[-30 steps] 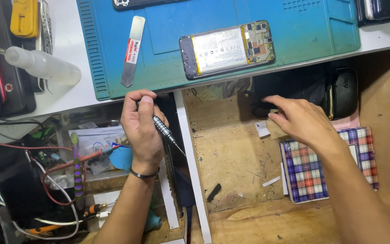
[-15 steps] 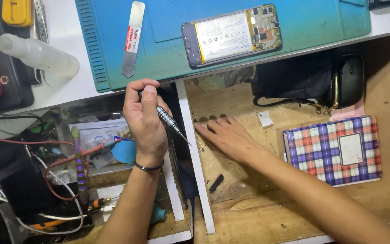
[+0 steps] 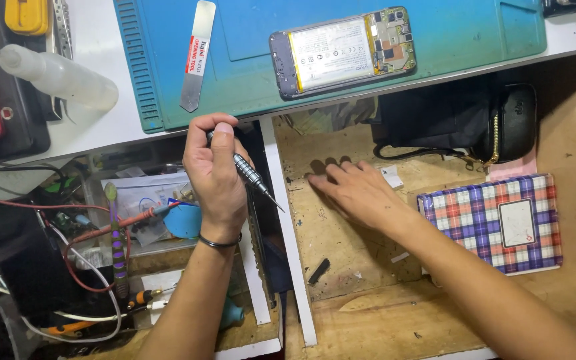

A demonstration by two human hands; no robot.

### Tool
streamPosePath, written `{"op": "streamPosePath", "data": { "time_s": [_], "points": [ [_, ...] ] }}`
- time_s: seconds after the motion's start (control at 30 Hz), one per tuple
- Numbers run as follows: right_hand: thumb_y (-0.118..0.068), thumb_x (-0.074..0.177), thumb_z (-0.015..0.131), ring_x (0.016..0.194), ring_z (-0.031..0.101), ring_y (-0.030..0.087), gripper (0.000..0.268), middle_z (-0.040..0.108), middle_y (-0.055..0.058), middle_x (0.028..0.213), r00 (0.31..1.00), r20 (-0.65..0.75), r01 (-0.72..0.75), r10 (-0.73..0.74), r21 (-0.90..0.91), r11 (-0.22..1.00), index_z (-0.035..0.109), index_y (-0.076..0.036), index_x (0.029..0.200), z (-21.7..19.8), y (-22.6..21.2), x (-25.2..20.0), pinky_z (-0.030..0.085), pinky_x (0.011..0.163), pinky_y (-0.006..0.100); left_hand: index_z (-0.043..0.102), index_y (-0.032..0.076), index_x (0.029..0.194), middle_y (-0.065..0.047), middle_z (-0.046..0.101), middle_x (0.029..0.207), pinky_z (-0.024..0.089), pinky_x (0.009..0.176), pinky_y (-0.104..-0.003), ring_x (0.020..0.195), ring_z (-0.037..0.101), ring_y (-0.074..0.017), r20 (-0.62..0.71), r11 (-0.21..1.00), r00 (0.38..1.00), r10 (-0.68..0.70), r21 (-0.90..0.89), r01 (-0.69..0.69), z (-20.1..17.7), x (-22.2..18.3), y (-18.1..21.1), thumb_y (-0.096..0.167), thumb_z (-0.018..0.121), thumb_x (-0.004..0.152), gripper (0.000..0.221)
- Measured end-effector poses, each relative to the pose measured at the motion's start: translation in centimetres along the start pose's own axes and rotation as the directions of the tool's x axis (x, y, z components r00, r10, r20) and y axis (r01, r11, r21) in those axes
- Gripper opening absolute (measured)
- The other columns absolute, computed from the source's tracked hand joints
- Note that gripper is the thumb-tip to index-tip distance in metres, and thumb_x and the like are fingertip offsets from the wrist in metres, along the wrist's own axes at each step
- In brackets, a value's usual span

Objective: Assembling internal components of a mobile phone on a repair mat and organizing parts in a drawer.

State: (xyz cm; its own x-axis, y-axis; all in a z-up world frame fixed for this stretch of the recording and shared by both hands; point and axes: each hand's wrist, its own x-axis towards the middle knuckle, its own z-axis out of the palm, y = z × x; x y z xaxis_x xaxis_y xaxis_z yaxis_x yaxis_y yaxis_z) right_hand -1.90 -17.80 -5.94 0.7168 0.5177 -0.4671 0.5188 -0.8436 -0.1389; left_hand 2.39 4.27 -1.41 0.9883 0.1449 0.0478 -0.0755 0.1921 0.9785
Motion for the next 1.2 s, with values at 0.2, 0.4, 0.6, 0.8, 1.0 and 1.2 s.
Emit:
{"op": "streamPosePath", "data": {
  "time_s": [0.2, 0.4, 0.6, 0.8, 1.0, 1.2],
  "points": [
    [-0.009, 0.093, 0.062, 0.1, 0.07, 0.027, 0.061, 0.072, 0.011, 0.113, 0.999, -0.038, 0.002, 0.001, 0.09, 0.996, 0.049, -0.029, 0.149, -1.1, -1.3, 0.3, 0.053, 0.083, 0.039, 0.056, 0.009, 0.109, 0.004, 0.046, 0.053, 0.042, 0.05, -0.016, 0.046, 0.051, -0.004, 0.004, 1.0, 1.0, 0.007, 0.007, -0.007, 0.0, 0.1, -0.1, 0.018, 0.047, 0.106, 0.014],
    [-0.002, 0.091, 0.062, 0.096, 0.068, 0.025, 0.071, 0.067, 0.011, 0.116, 0.996, -0.061, 0.061, -0.06, 0.022, 0.998, 0.042, -0.029, 0.154, 0.0, -2.6, 0.7, 0.053, 0.08, 0.039, 0.056, 0.008, 0.109, 0.004, 0.045, 0.052, 0.041, 0.049, -0.016, 0.045, 0.049, -0.0045, 0.017, 1.0, 1.0, 0.012, 0.006, -0.012, 0.1, -0.1, 0.0, 0.018, 0.046, 0.106, 0.014],
    [-0.002, 0.09, 0.064, 0.101, 0.067, 0.025, 0.07, 0.067, 0.013, 0.122, 0.998, 0.044, 0.041, -0.044, 0.081, 0.996, 0.047, -0.03, 0.152, -0.9, -0.3, 0.2, 0.054, 0.083, 0.038, 0.055, 0.008, 0.108, 0.003, 0.044, 0.051, 0.04, 0.047, -0.017, 0.043, 0.049, -0.0049, 0.005, 1.0, 1.0, 0.029, 0.005, -0.029, 0.2, 0.0, 0.2, 0.016, 0.046, 0.106, 0.013],
    [-0.012, 0.095, 0.06, 0.099, 0.07, 0.023, 0.048, 0.069, 0.008, 0.114, 0.999, 0.022, -0.039, 0.037, 0.087, 0.995, 0.06, -0.03, 0.141, -1.7, 1.3, -0.6, 0.055, 0.082, 0.037, 0.056, 0.008, 0.109, 0.003, 0.045, 0.052, 0.041, 0.048, -0.016, 0.045, 0.05, -0.0052, 0.001, 0.999, 0.999, 0.047, 0.014, -0.047, 0.1, 0.1, -0.2, 0.018, 0.047, 0.106, 0.014],
    [-0.013, 0.097, 0.058, 0.097, 0.068, 0.02, 0.047, 0.069, 0.005, 0.109, 0.995, -0.092, 0.056, -0.043, 0.145, 0.988, 0.059, -0.029, 0.141, 2.4, 0.4, 1.1, 0.055, 0.08, 0.034, 0.056, 0.008, 0.108, 0.003, 0.046, 0.052, 0.041, 0.047, -0.016, 0.044, 0.051, -0.0052, -0.003, 0.999, 0.999, 0.048, 0.013, -0.048, 0.1, 0.3, -0.4, 0.017, 0.047, 0.106, 0.014],
    [-0.019, 0.096, 0.067, 0.075, 0.071, 0.015, 0.022, 0.075, 0.002, 0.087, 0.92, -0.391, 0.165, 0.007, 0.403, 0.9, 0.075, -0.021, 0.116, 6.2, 0.7, 3.7, 0.056, 0.061, 0.025, 0.058, 0.009, 0.106, 0.003, 0.046, 0.051, 0.038, 0.047, -0.015, 0.045, 0.048, -0.0041, -0.001, 0.997, 0.998, 0.066, 0.043, -0.066, -0.4, 0.7, -1.0, 0.019, 0.047, 0.105, 0.015]
  ]
}}
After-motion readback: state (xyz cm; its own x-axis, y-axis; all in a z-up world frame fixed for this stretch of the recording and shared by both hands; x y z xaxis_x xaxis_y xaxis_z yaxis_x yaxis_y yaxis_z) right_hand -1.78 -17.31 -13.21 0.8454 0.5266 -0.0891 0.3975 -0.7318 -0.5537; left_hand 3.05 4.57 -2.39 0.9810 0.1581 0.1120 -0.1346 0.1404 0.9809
